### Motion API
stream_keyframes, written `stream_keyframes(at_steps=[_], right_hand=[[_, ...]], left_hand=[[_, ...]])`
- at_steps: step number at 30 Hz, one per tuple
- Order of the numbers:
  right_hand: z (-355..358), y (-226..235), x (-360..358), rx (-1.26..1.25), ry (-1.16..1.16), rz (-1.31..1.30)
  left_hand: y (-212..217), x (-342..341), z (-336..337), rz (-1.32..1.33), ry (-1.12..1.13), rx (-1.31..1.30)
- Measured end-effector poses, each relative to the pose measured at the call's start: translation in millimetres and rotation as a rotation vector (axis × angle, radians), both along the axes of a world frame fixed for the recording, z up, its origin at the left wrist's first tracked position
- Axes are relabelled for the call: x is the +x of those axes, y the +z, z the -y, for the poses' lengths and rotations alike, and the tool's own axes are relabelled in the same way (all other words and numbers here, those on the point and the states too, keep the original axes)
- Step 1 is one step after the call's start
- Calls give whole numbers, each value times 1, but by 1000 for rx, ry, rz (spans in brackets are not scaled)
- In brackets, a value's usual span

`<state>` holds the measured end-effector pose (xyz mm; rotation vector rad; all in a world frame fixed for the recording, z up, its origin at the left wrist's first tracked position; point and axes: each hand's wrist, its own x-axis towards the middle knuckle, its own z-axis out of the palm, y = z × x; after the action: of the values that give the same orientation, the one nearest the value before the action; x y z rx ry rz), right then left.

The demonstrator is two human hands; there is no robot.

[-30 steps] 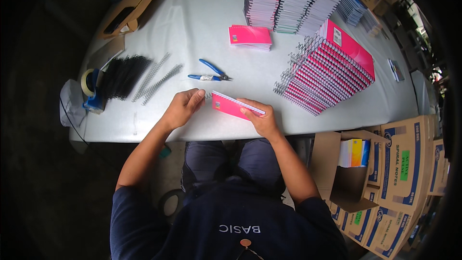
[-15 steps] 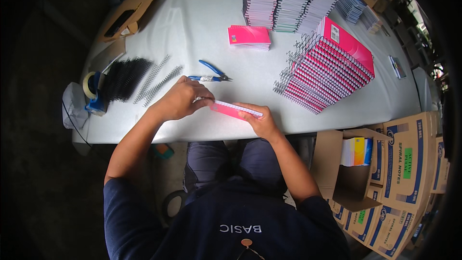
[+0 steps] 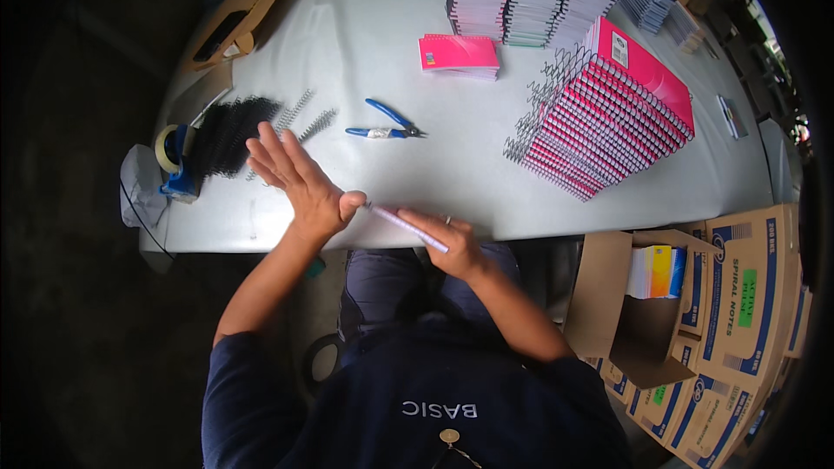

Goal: The person assembles a notebook by inserting a spiral wire into the punched holes of a stack of papers and covers by hand.

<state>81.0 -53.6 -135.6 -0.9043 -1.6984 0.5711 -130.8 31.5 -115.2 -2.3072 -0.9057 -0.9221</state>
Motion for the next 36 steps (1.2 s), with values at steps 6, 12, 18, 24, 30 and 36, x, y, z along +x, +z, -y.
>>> stream_keyframes(at_steps=[6,12,18,24,30,36], right_hand=[[6,-7,4,63,-12,33],[12,-12,1,98,-52,100],[12,-10,0,182,-41,155],[14,-7,3,25,12,4],[11,-15,1,15,28,-34],[6,-21,3,-42,52,-11]], left_hand=[[-23,-1,65,-310,-233,-160],[-69,12,60,28,-331,-547],[-3,33,27,132,-195,-44],[-19,31,59,-122,-495,-150],[-56,47,67,-15,-493,-488],[-26,63,61,-3,-330,-225]])
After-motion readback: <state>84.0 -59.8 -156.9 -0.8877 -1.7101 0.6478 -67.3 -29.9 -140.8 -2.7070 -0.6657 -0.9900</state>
